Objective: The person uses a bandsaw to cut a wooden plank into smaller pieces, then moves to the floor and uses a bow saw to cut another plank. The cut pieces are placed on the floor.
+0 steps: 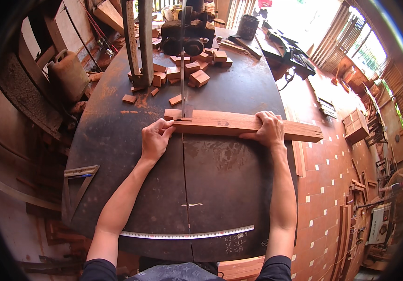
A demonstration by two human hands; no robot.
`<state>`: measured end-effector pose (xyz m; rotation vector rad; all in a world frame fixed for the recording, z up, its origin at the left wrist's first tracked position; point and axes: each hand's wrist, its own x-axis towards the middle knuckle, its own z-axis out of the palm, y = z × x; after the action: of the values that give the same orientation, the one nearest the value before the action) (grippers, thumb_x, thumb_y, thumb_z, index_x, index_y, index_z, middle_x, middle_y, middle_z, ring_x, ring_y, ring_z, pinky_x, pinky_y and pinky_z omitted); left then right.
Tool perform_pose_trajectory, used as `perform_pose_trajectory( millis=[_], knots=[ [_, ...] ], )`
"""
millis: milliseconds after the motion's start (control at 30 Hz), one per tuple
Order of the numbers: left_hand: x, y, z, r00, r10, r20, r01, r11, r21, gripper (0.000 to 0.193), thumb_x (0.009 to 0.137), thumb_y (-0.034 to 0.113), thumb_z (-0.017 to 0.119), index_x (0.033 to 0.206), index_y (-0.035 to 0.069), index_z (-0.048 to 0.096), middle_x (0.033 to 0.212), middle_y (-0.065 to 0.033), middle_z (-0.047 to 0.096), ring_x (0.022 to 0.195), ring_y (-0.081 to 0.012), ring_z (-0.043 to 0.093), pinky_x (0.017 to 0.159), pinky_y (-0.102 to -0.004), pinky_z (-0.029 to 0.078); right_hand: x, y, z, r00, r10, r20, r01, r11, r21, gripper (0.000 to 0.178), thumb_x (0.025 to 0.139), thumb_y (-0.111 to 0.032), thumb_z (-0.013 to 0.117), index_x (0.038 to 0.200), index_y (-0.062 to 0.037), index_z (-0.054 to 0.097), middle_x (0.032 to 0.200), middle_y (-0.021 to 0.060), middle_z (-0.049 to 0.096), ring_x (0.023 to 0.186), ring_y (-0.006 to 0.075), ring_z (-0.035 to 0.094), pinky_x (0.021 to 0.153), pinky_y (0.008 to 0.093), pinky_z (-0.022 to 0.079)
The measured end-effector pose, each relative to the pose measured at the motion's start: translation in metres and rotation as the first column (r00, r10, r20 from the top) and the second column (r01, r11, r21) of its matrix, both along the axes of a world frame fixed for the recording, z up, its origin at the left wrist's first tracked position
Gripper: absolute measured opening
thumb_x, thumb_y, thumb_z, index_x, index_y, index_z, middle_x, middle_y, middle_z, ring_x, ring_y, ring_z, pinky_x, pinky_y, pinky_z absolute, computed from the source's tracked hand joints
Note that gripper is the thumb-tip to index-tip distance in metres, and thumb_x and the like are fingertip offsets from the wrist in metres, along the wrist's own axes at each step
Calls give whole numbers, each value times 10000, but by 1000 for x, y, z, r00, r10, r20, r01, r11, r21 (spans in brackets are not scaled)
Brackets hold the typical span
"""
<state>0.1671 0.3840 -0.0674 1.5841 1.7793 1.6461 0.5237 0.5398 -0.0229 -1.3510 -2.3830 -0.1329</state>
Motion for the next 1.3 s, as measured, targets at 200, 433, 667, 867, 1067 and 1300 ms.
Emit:
perform_pose_trajectory(
  millis=[200,433,667,867,1067,1300],
  knots=[
    [1,2,-1,1000,17,1,-17,1000,11,124,892,5,841,959,-2,738,881,-157,783,760,-232,793,657,-341,593,2,2,-4,1000,18,-10,-18,999,36,919,496,-751,961,1052,-47,759,1050,95,757,1045,302,714,1016,432,506],
    [-1,2,-2,997,74,-17,-74,996,-54,176,876,71,880,874,16,712,791,-157,769,739,-267,788,646,-366,588,0,0,-1,1000,-5,0,5,1000,5,950,492,-798,934,1054,-51,769,1060,94,761,1080,300,711,1038,435,500],
    [-3,4,-4,994,100,-49,-103,993,-58,201,870,100,892,865,12,712,805,-161,773,729,-296,781,660,-378,588,-1,0,-2,1000,-10,7,10,1000,13,941,494,-788,941,1050,-49,764,1055,96,761,1059,301,713,1022,437,503],
    [-3,4,-4,992,114,-60,-118,991,-61,212,868,111,895,861,11,709,804,-165,773,729,-302,780,662,-385,585,1,0,-3,1000,4,3,-4,999,34,925,502,-759,957,1057,-47,754,1057,104,758,1031,310,714,1009,440,506],
    [-2,3,-3,986,140,-89,-147,987,-67,233,859,144,907,850,22,709,792,-158,767,718,-320,767,651,-397,573,-1,1,-2,1000,-19,8,19,1000,14,941,499,-799,934,1045,-51,770,1057,99,764,1086,302,713,1031,440,504],
    [0,2,-1,974,172,-149,-185,980,-74,248,860,195,912,846,39,719,793,-144,768,722,-344,753,657,-421,569,3,4,-5,999,-35,3,35,999,-12,946,500,-799,933,1051,-47,771,1077,104,765,1111,310,707,1039,441,497]
  ],
)
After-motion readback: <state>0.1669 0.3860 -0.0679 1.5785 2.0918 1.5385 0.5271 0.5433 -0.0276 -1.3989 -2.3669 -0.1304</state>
